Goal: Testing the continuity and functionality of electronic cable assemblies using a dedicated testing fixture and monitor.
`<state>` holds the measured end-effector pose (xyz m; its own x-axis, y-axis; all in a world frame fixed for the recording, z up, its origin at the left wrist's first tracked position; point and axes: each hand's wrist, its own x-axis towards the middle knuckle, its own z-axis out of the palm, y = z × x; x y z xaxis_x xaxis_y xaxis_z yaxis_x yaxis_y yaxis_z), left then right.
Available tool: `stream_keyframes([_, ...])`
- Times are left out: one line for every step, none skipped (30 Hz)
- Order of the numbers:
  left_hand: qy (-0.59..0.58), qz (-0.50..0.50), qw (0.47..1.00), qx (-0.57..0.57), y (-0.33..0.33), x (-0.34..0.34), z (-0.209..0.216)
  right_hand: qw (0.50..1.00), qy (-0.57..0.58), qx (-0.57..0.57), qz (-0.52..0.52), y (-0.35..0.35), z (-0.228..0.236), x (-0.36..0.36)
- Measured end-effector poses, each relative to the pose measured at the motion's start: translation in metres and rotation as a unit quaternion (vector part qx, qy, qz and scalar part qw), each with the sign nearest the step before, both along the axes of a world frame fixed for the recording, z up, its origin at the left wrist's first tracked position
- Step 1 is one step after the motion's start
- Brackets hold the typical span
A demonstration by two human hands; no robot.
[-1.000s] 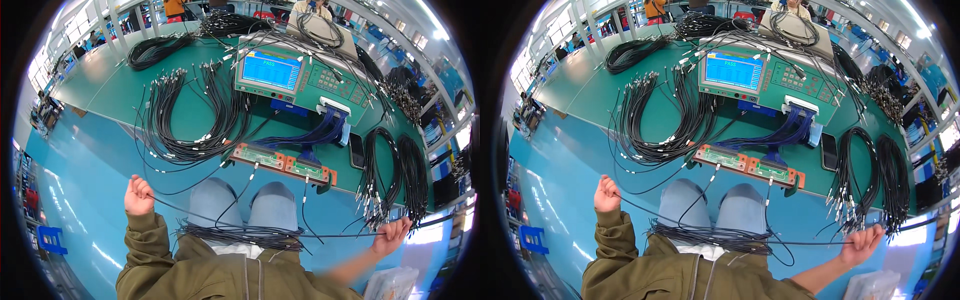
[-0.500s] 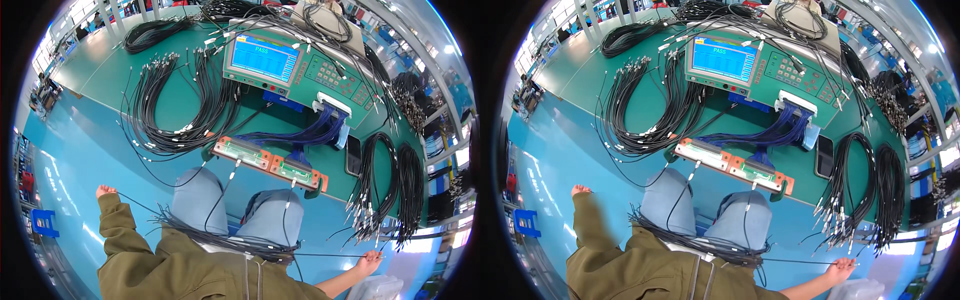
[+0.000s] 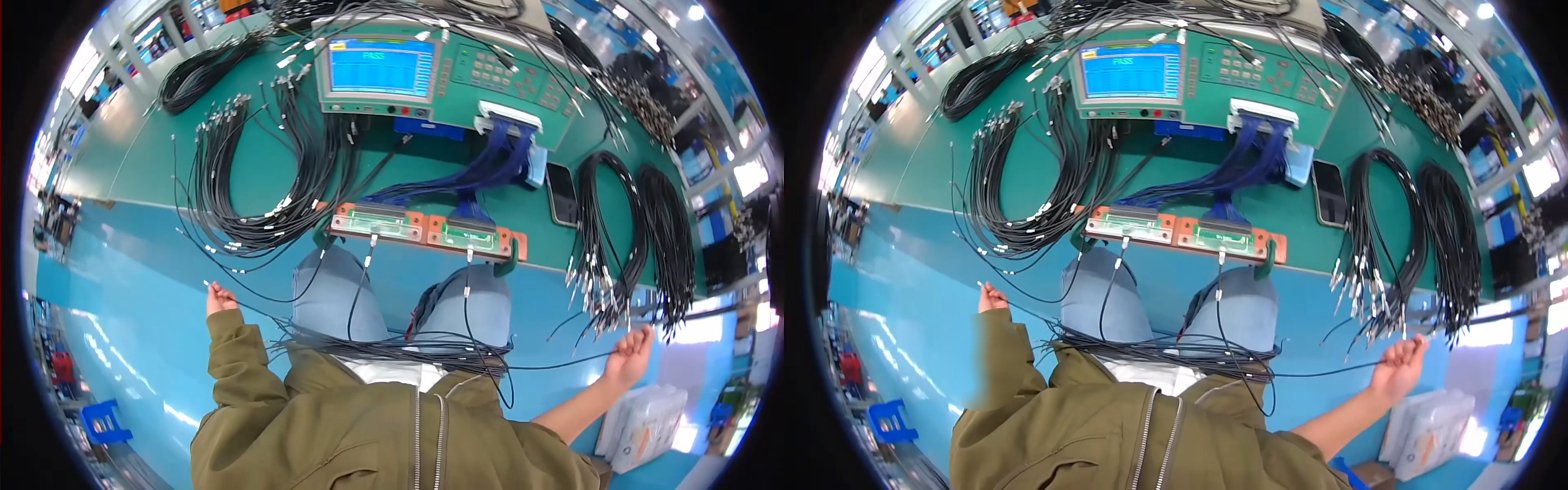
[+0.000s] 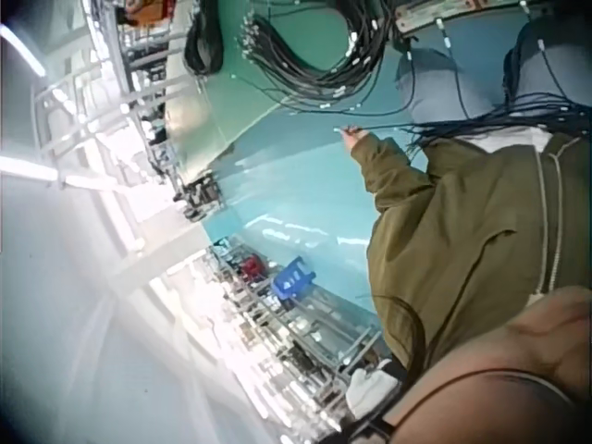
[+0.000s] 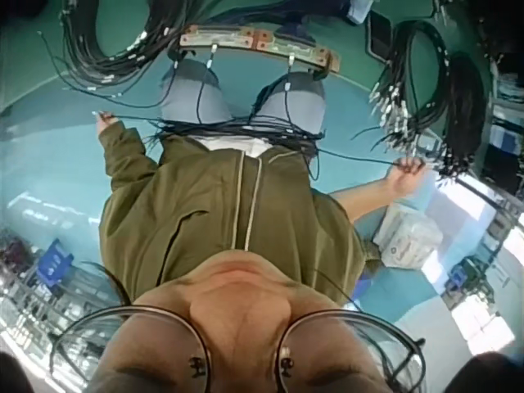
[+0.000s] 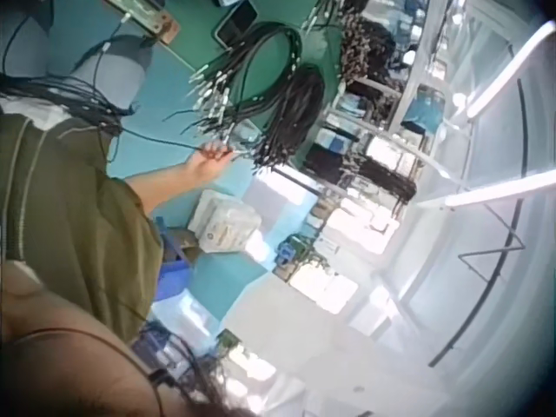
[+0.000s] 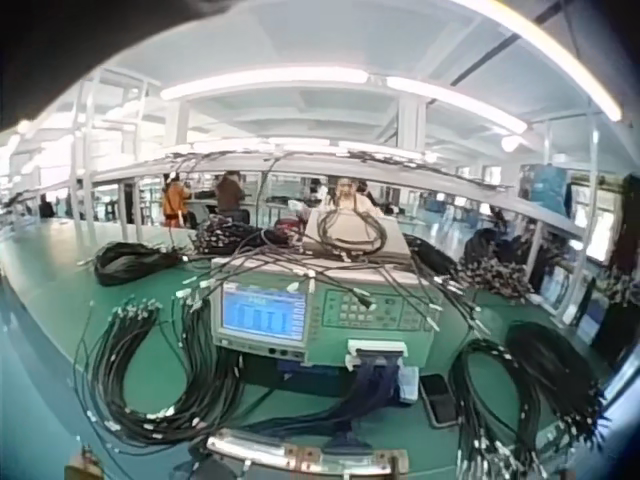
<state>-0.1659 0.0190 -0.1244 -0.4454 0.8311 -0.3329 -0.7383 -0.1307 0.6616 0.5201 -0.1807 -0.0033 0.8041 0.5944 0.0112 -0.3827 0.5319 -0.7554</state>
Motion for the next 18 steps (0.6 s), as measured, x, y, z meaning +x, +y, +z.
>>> stream_keyframes([0.004,-0.019,1.0,0.004,0.011,-0.019,-0.004,0.997,-0.045,-0.034,0.049,0.008,0.006,-0.021])
stream_keyframes([0.015,-0.031,0.999,0.007,0.014,-0.023,-0.005,0.989,-0.084,-0.067,0.105,0.027,0.011,-0.049])
stream_keyframes([0.02,-0.114,0.992,0.054,0.02,-0.002,0.015,0.973,-0.148,-0.105,0.144,0.043,0.017,-0.079])
stream_keyframes([0.022,-0.194,0.976,0.1,0.018,0.033,0.046,0.944,-0.24,-0.11,0.2,0.057,0.011,-0.098])
stream_keyframes([0.024,-0.2,0.975,0.096,0.011,0.064,0.065,0.918,-0.27,-0.139,0.256,0.074,0.005,-0.126])
stream_keyframes([0.108,-0.265,0.953,0.095,0.004,0.099,0.08,0.895,-0.256,-0.191,0.31,0.093,0.005,-0.154])
stream_keyframes([0.186,-0.328,0.921,0.097,-0.001,0.133,0.087,0.877,-0.241,-0.225,0.35,0.112,-0.003,-0.172])
stream_keyframes([0.221,-0.313,0.92,0.08,-0.003,0.162,0.086,0.877,-0.199,-0.238,0.368,0.131,-0.022,-0.183])
stream_keyframes([0.229,-0.329,0.913,0.08,-0.004,0.195,0.093,0.873,-0.208,-0.264,0.353,0.146,-0.041,-0.186])
stream_keyframes([0.219,-0.34,0.911,0.076,-0.003,0.212,0.093,0.883,-0.164,-0.257,0.357,0.158,-0.046,-0.195])
stream_keyframes([0.208,-0.352,0.91,0.073,-0.001,0.221,0.087,0.891,-0.121,-0.249,0.359,0.167,-0.05,-0.203])
stream_keyframes([0.205,-0.371,0.901,0.091,0.006,0.225,0.075,0.9,-0.068,-0.218,0.371,0.171,-0.06,-0.204])
stream_keyframes([0.202,-0.376,0.899,0.095,0.005,0.228,0.07,0.898,-0.082,-0.22,0.373,0.172,-0.055,-0.211])
stream_keyframes([0.201,-0.362,0.906,0.081,0.004,0.231,0.065,0.895,-0.096,-0.222,0.374,0.172,-0.05,-0.216])
stream_keyframes([0.2,-0.351,0.912,0.069,0.004,0.236,0.062,0.899,-0.098,-0.222,0.366,0.173,-0.053,-0.217])
stream_keyframes([0.199,-0.339,0.918,0.055,0.004,0.242,0.06,0.902,-0.066,-0.215,0.368,0.174,-0.06,-0.216])
stream_keyframes([0.198,-0.328,0.923,0.041,0.004,0.248,0.059,0.905,-0.033,-0.206,0.371,0.173,-0.065,-0.214])
stream_keyframes([0.198,-0.335,0.92,0.042,0.008,0.253,0.06,0.908,-0.031,-0.206,0.364,0.169,-0.067,-0.218])
